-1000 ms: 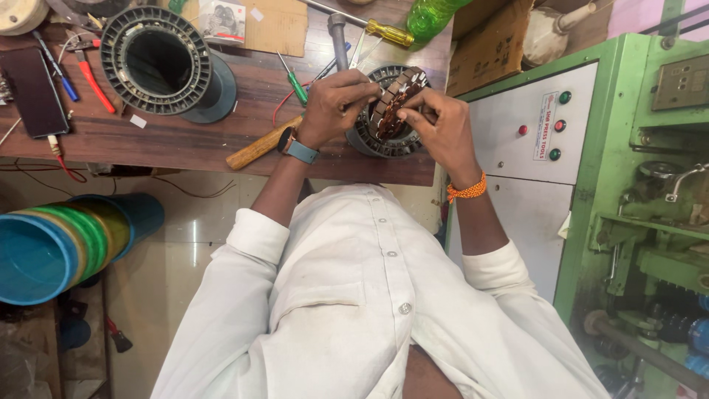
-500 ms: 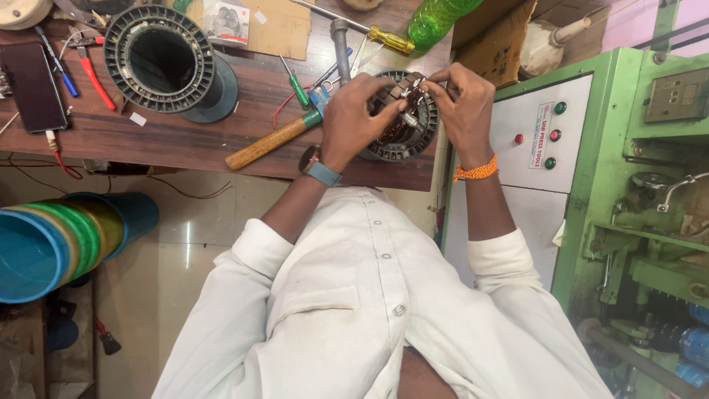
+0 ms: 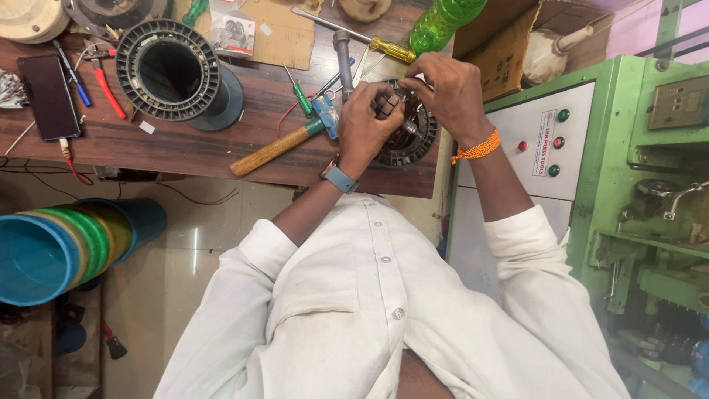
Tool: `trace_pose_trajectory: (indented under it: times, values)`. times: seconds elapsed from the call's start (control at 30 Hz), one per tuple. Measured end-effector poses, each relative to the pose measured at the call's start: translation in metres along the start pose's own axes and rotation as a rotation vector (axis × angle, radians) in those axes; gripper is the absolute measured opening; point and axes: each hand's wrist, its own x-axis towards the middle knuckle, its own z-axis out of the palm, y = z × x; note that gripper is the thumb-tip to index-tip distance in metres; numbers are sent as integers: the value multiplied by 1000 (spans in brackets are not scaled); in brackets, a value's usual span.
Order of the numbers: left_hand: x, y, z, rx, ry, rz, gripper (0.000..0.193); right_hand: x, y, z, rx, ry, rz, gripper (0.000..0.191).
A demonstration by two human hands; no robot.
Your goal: The person works at a workbench fitting copper motor windings into the slots of a motor stator, pressing and adjusting the coil ends by hand and turning the stator as they work around it. They continue seating the windings around the stator throughout the episode.
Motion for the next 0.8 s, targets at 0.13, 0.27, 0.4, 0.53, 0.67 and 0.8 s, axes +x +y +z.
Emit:
trace_pose_trajectory:
  times: [0.13,0.27,0.4,0.53,0.67,0.8]
  values:
    - [-1,-3,8,-92,52,22,24,2,3,-3,-26,-9,-61,24]
    - [-2,-3,17,-77,71,6,22,0,4,-6,-31,-3,-93,23]
    - [-3,-5,22,-28,117,58,24,1,7,-7,-23,-34,-140,24]
    - [-2,-10,23,-136,10,-150,24,16,14,-1,-87,-107,-230,28]
    - [4,-21,15,-537,-180,-341,33,29,22,3,-3,-191,-307,27]
    - [10,-36,4,-1247,-285,-662,29,37,25,11,-9,-229,-356,30]
